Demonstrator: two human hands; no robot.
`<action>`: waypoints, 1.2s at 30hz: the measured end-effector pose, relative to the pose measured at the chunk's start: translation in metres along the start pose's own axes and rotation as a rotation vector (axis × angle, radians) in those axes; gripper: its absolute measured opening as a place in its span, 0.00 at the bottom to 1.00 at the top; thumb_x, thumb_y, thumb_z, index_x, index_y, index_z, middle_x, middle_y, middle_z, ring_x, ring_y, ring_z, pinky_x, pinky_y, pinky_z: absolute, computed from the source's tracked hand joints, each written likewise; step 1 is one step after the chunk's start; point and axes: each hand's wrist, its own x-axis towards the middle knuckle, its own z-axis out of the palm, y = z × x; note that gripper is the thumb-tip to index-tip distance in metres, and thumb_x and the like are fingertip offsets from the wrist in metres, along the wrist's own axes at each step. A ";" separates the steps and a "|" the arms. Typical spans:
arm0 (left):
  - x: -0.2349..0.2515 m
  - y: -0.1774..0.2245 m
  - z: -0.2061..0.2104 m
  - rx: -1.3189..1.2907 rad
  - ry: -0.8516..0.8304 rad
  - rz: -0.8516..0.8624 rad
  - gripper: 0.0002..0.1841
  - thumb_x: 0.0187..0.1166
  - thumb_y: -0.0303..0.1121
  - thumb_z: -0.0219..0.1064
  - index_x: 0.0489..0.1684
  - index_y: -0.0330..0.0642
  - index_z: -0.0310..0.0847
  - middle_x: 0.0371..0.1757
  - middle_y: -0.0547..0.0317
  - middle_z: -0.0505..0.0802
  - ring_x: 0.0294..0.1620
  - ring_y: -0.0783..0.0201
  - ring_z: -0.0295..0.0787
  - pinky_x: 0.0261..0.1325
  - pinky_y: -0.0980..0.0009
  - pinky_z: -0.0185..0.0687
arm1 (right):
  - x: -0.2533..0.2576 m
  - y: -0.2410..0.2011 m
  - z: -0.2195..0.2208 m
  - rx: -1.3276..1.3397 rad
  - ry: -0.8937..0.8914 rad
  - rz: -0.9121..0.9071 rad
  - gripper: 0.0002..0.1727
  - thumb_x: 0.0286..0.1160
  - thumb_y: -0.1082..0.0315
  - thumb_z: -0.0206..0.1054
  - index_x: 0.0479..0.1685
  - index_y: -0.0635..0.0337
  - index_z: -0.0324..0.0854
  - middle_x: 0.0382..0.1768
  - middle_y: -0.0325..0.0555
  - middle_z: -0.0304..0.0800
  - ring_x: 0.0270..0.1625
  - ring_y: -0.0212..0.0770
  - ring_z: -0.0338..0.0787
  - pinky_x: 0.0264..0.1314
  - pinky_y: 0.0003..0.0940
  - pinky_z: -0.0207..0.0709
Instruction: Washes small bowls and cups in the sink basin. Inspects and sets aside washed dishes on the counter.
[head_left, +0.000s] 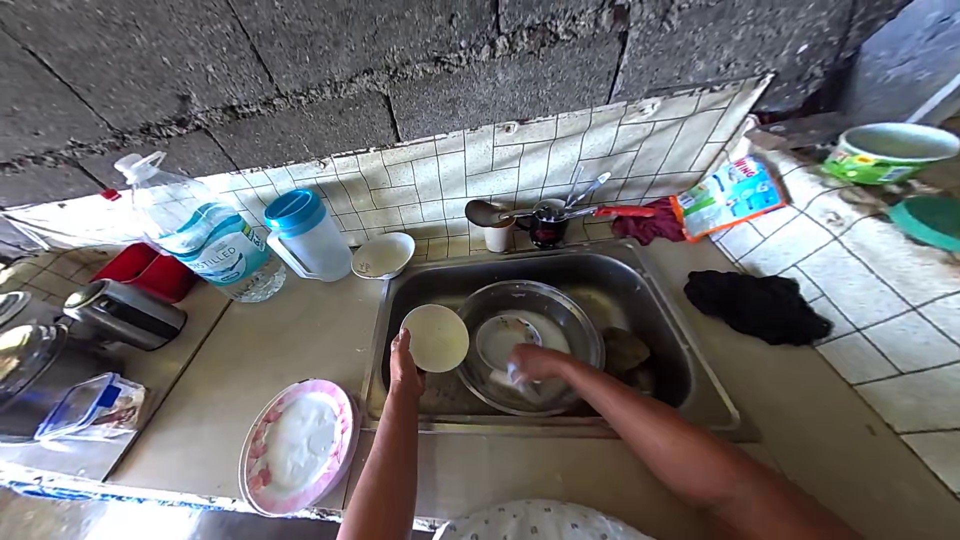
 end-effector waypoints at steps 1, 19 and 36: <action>-0.001 -0.001 0.000 0.048 -0.002 0.038 0.26 0.97 0.43 0.40 0.86 0.36 0.57 0.73 0.35 0.81 0.68 0.49 0.84 0.66 0.51 0.83 | -0.015 -0.007 -0.013 0.093 0.067 -0.029 0.16 0.80 0.68 0.69 0.48 0.79 0.83 0.41 0.69 0.86 0.41 0.58 0.86 0.53 0.58 0.77; -0.015 -0.065 0.068 0.045 -0.080 -0.083 0.33 0.96 0.53 0.33 0.86 0.36 0.61 0.72 0.34 0.82 0.68 0.46 0.85 0.67 0.47 0.82 | -0.005 -0.058 -0.011 -0.255 0.253 0.098 0.17 0.84 0.74 0.57 0.62 0.78 0.81 0.72 0.72 0.79 0.78 0.69 0.76 0.77 0.65 0.68; -0.006 -0.062 0.089 0.172 -0.253 0.084 0.30 0.98 0.44 0.31 0.85 0.28 0.58 0.71 0.33 0.81 0.67 0.54 0.82 0.72 0.57 0.77 | 0.015 -0.034 -0.006 0.013 0.431 -0.142 0.19 0.86 0.74 0.55 0.69 0.77 0.78 0.75 0.72 0.74 0.78 0.65 0.77 0.83 0.53 0.68</action>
